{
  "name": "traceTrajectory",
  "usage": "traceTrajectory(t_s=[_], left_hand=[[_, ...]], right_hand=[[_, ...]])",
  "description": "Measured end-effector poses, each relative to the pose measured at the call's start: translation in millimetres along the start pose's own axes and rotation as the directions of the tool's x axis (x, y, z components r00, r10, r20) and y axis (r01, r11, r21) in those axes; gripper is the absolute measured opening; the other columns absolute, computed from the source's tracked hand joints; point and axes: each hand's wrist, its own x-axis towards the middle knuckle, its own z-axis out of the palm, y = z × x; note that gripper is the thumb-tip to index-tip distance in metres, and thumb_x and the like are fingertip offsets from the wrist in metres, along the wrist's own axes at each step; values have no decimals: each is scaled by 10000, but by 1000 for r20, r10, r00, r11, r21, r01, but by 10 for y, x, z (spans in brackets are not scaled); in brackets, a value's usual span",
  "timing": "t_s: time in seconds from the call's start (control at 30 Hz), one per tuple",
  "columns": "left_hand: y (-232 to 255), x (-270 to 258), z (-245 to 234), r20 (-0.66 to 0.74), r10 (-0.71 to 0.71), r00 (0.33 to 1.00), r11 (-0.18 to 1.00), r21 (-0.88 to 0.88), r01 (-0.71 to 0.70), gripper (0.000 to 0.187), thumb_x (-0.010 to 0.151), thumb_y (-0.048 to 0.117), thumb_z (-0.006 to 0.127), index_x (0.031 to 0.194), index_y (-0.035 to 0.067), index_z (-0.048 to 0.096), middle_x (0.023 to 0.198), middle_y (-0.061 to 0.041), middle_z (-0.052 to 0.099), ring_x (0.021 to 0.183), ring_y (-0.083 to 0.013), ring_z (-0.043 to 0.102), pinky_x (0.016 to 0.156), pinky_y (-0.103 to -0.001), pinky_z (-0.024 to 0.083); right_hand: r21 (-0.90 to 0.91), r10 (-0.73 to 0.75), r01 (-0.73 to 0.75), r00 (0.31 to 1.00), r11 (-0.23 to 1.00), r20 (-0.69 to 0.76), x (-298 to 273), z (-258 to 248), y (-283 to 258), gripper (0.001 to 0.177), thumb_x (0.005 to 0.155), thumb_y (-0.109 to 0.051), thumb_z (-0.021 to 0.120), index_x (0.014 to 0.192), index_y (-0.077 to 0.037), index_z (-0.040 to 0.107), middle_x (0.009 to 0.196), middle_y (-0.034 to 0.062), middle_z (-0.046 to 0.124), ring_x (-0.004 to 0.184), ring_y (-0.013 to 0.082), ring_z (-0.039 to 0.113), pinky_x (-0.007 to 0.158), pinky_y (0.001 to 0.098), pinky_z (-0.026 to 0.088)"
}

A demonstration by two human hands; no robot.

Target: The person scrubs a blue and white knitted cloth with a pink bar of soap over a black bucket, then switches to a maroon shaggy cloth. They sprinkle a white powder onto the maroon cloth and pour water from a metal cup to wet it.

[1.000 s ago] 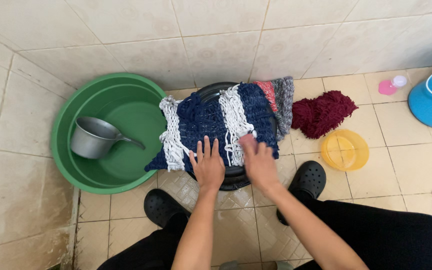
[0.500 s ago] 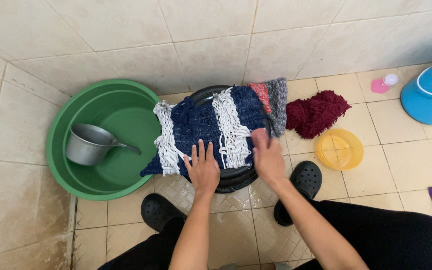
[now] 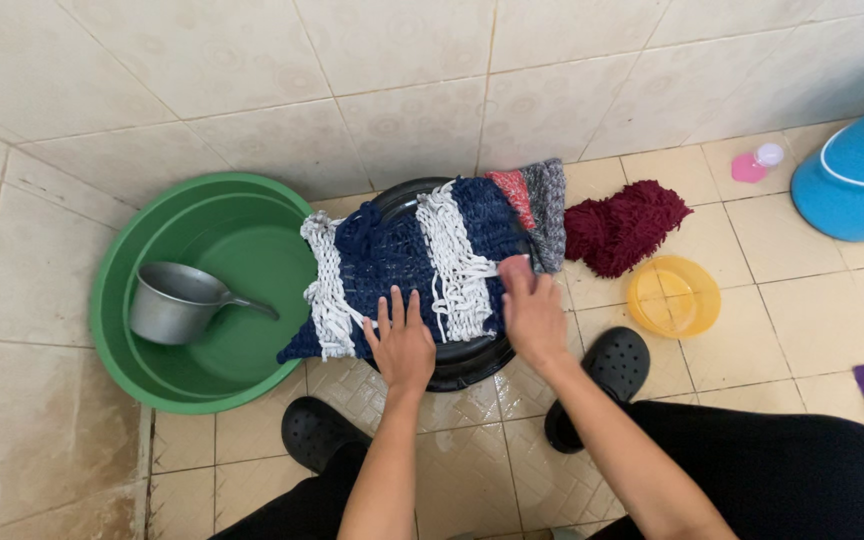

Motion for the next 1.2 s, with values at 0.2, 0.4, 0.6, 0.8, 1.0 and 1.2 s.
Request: traceTrajectory(t_s=[0.2, 0.4, 0.6, 0.8, 1.0, 1.2], left_hand=[[31, 2, 42, 1, -26, 1000, 1000, 8, 26, 558, 900, 187, 610, 1455, 187, 558, 1596, -94, 420, 1463, -323, 379, 1197, -596, 195], [65, 27, 42, 15, -65, 998, 997, -49, 66, 544, 885, 168, 602, 1427, 164, 561, 1586, -121, 433, 1455, -347, 368, 1183, -616, 172], [471, 163, -4, -180, 9, 984, 973, -224, -50, 499, 877, 126, 608, 1371, 56, 584, 1521, -185, 510, 1467, -375, 392, 1180, -635, 200], [1300, 232, 18, -135, 427, 894, 825, -347, -446, 528, 842, 110, 639, 1356, 5, 575, 1437, -223, 568, 1398, -408, 458, 1169, -598, 289], [1870, 325, 312, -28, 609, 793, 717, -407, -566, 522, 862, 93, 622, 1375, 9, 577, 1426, -201, 593, 1400, -378, 482, 1184, -553, 316], [2060, 510, 545, 99, 625, 775, 729, -431, -533, 512, 832, 92, 659, 1335, 34, 590, 1349, -145, 633, 1378, -363, 495, 1154, -549, 338]], right_hand=[[-6, -153, 155, 976, 988, 155, -182, 104, -340, 416, 916, -247, 629, 1321, -182, 562, 1066, 207, 521, 957, 421, 552, 734, 527, 536], [-12, 30, -30, 999, 999, 18, -49, 14, 94, 419, 939, -255, 621, 1346, -185, 549, 1138, 237, 523, 1037, 453, 550, 771, 541, 527], [187, 262, -257, 965, 948, 1, 4, 49, 618, 539, 945, -218, 672, 1443, -133, 485, 1167, 293, 516, 1064, 488, 550, 918, 550, 487], [335, 318, -260, 939, 906, -128, 15, 98, 1109, 743, 768, -130, 770, 1441, -47, 465, 1239, 290, 534, 1144, 485, 533, 1012, 503, 456], [339, 498, -454, 866, 824, -51, 75, 208, 1450, 760, 728, -188, 840, 1387, -28, 495, 1272, 261, 556, 1187, 442, 531, 1016, 491, 451], [271, 651, -633, 759, 726, 30, -57, 720, 2027, 754, 671, -192, 865, 1323, -12, 532, 1247, 262, 566, 1199, 434, 544, 1032, 462, 467]])
